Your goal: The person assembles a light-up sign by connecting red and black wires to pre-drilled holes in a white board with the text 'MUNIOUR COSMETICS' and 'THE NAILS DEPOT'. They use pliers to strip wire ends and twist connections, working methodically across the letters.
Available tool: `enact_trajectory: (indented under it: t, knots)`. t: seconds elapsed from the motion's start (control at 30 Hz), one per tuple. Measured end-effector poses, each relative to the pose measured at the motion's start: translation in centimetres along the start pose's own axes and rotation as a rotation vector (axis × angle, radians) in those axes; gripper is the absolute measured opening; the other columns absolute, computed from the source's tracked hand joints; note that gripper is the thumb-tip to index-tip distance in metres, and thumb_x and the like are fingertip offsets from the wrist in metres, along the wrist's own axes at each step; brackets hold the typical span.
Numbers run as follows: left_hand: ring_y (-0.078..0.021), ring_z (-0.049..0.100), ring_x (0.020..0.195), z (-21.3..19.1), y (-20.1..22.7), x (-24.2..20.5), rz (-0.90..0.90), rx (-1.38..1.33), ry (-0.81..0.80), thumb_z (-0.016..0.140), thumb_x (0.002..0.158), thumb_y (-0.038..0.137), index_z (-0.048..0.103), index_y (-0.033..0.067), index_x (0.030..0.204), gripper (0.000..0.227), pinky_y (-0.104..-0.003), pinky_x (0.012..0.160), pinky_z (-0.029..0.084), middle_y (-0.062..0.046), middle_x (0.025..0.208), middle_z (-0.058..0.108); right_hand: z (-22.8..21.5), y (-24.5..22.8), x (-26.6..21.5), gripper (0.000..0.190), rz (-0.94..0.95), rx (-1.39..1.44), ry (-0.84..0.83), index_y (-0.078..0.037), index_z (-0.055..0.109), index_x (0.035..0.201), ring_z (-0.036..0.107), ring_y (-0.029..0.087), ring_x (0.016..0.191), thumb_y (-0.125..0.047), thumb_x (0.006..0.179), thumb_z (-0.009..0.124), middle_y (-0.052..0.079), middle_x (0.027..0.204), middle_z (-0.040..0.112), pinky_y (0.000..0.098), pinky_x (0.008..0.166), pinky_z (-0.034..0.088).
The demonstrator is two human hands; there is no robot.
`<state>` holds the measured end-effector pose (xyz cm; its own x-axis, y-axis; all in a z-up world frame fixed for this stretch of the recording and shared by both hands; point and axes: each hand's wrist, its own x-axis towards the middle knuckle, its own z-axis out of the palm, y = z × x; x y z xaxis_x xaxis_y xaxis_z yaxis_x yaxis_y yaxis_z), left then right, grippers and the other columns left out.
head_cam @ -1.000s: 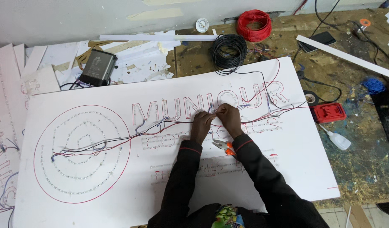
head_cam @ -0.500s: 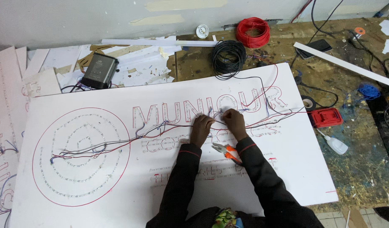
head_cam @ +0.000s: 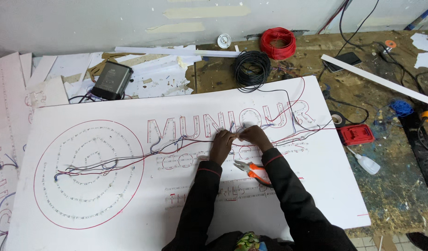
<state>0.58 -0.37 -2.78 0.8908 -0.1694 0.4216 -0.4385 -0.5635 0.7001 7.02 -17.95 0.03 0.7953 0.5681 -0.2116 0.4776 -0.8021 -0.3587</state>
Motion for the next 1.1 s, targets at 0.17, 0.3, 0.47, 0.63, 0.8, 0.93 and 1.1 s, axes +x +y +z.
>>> enact_trajectory:
  t: [0.17, 0.3, 0.47, 0.63, 0.8, 0.93, 1.1]
  knots:
    - [-0.0341, 0.070, 0.108, -0.1, -0.1, 0.0, -0.005, 0.005, -0.025, 0.066, 0.116, 0.017, 0.075, 0.0090, 0.118, 0.012, -0.046, 0.097, 0.053, -0.009, 0.108, 0.069, 0.8, -1.2, 0.4, 0.027, 0.223, 0.213, 0.103, -0.018, 0.091, 0.098, 0.082, 0.035, 0.083, -0.043, 0.093, 0.086, 0.010, 0.083, 0.085, 0.0510, 0.081, 0.064]
    - [-0.0352, 0.070, 0.110, -0.1, -0.4, -0.1, 0.002, -0.001, -0.056, 0.065, 0.114, 0.010, 0.075, 0.0092, 0.119, 0.011, -0.047, 0.098, 0.052, -0.009, 0.110, 0.069, 2.1, -1.4, -1.2, 0.029, 0.226, 0.420, 0.280, -0.016, 0.090, 0.101, 0.081, 0.047, 0.098, -0.042, 0.092, 0.084, 0.015, 0.094, 0.086, 0.0602, 0.080, 0.061]
    - [-0.0286, 0.070, 0.106, 0.1, -0.6, -0.1, -0.012, -0.010, -0.072, 0.064, 0.118, 0.018, 0.076, 0.0141, 0.121, 0.013, -0.041, 0.098, 0.053, -0.004, 0.107, 0.067, 2.1, -2.2, -3.0, 0.019, 0.081, 0.374, 0.340, -0.007, 0.077, 0.094, 0.079, 0.041, 0.086, -0.025, 0.101, 0.080, 0.016, 0.083, 0.080, 0.0513, 0.078, 0.063]
    - [-0.0275, 0.071, 0.105, 0.1, -0.8, 0.3, -0.043, -0.058, -0.046, 0.067, 0.117, 0.017, 0.076, 0.0160, 0.120, 0.010, -0.042, 0.099, 0.054, -0.002, 0.105, 0.068, 2.6, -3.3, -2.5, 0.020, 0.112, 0.262, 0.377, -0.005, 0.069, 0.102, 0.079, 0.046, 0.083, -0.025, 0.106, 0.071, 0.023, 0.083, 0.076, 0.0580, 0.073, 0.059]
    - [-0.0313, 0.069, 0.101, -0.2, -0.4, -0.1, -0.078, -0.104, -0.047, 0.068, 0.117, 0.019, 0.074, 0.0141, 0.117, 0.008, -0.045, 0.100, 0.053, -0.007, 0.103, 0.067, 1.6, -2.4, -2.9, 0.029, 0.177, 0.338, 0.246, -0.014, 0.070, 0.131, 0.082, 0.043, 0.098, -0.030, 0.107, 0.075, 0.015, 0.096, 0.084, 0.0557, 0.085, 0.062]
    - [-0.0286, 0.070, 0.101, 0.0, -0.5, 0.0, -0.086, -0.091, -0.046, 0.068, 0.118, 0.021, 0.074, 0.0155, 0.117, 0.008, -0.044, 0.102, 0.053, -0.005, 0.104, 0.067, 1.1, -0.8, -3.8, 0.048, 0.214, 0.547, 0.226, -0.008, 0.068, 0.141, 0.079, 0.045, 0.107, -0.023, 0.098, 0.085, 0.022, 0.109, 0.085, 0.0582, 0.091, 0.059]
    - [-0.0302, 0.069, 0.100, -0.2, -0.1, 0.4, -0.090, -0.106, -0.028, 0.070, 0.116, 0.020, 0.075, 0.0162, 0.117, 0.006, -0.046, 0.101, 0.052, -0.007, 0.103, 0.066, 0.9, -0.8, -2.6, 0.053, 0.470, 0.569, 0.200, -0.004, 0.087, 0.091, 0.079, 0.045, 0.083, -0.050, 0.109, 0.067, 0.021, 0.075, 0.080, 0.0537, 0.081, 0.056]
